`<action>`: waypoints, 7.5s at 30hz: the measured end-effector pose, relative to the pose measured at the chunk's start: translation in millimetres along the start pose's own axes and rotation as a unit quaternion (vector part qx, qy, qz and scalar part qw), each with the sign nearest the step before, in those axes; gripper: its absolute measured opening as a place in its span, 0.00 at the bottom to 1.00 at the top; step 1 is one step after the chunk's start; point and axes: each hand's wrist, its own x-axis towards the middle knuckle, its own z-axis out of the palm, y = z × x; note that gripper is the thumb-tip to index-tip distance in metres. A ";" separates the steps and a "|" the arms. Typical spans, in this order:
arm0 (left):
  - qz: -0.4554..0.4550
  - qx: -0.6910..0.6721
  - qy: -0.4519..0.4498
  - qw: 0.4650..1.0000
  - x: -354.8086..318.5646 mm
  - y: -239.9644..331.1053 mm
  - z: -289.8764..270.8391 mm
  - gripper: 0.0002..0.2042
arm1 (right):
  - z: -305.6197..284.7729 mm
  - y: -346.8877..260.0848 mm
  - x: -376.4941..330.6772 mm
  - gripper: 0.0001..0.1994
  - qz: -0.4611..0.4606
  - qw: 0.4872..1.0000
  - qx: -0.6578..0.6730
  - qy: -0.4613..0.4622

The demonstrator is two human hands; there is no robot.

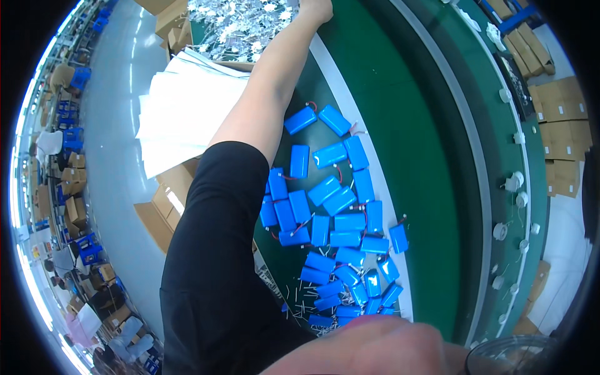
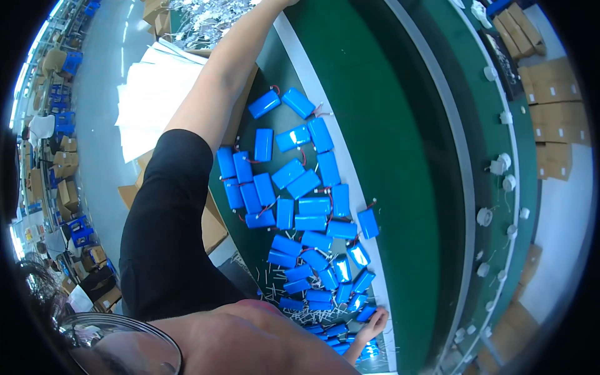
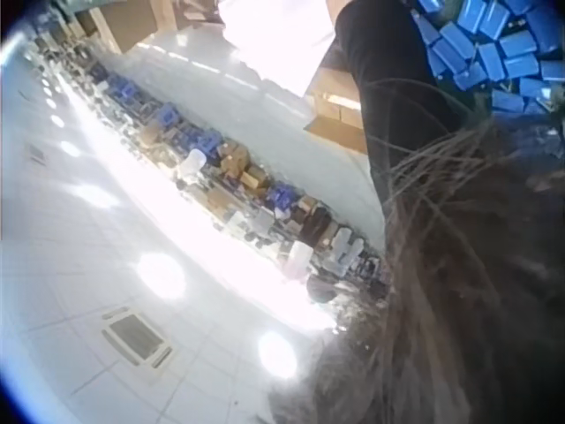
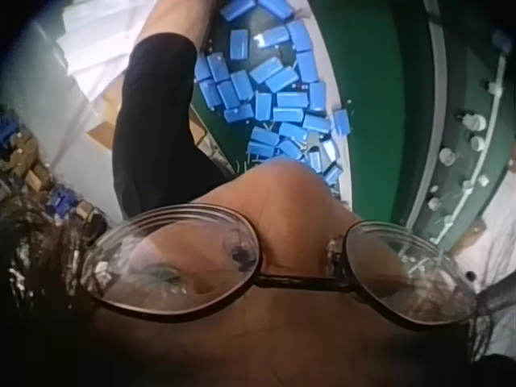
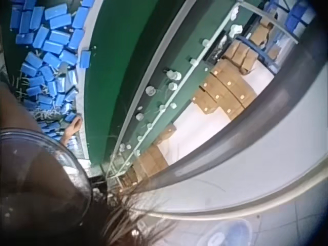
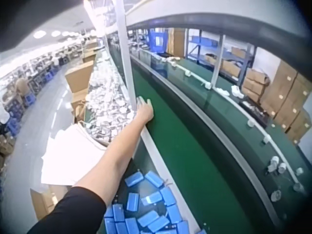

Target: The person is aligning blue electronic modules on a production workbench and applying small grey labels or stickers to each unit.

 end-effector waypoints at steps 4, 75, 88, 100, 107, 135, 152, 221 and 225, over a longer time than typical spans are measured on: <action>-0.035 0.052 0.029 0.998 12.3 -24.0 47.4 0.14 | -7.8 -6.2 -3.8 0.08 0.011 1.000 0.004 0.017; 0.315 0.085 -0.033 0.945 -306.7 114.7 -275.7 0.16 | 9.9 -13.2 -5.2 0.11 -0.375 0.909 -0.152 0.101; 0.483 -0.138 -0.337 0.796 -500.3 244.5 -334.3 0.27 | -6.3 8.4 -24.1 0.11 -0.368 0.904 -0.213 0.049; 0.613 -0.342 -0.187 0.687 -785.6 241.2 -523.2 0.35 | -81.7 107.7 -218.2 0.28 -0.349 0.895 -0.231 0.155; 0.616 -0.373 -0.158 0.676 -817.1 270.3 -495.1 0.37 | -67.4 121.3 -187.2 0.38 -0.350 0.862 -0.305 0.203; 0.627 -0.355 -0.136 0.680 -839.5 303.3 -513.6 0.40 | -87.7 122.5 -173.1 0.39 -0.362 0.862 -0.225 0.275; 0.623 -0.297 -0.134 0.711 -833.7 301.0 -530.9 0.43 | -70.5 135.5 -178.4 0.36 -0.277 0.868 -0.321 0.260; 0.712 -0.269 -0.063 0.645 -828.4 452.2 -482.6 0.43 | -221.0 221.8 -125.4 0.38 -0.343 0.804 -0.454 0.171; 0.720 -0.300 -0.042 0.625 -830.9 470.2 -463.5 0.41 | -221.3 223.0 -114.4 0.37 -0.357 0.817 -0.419 0.172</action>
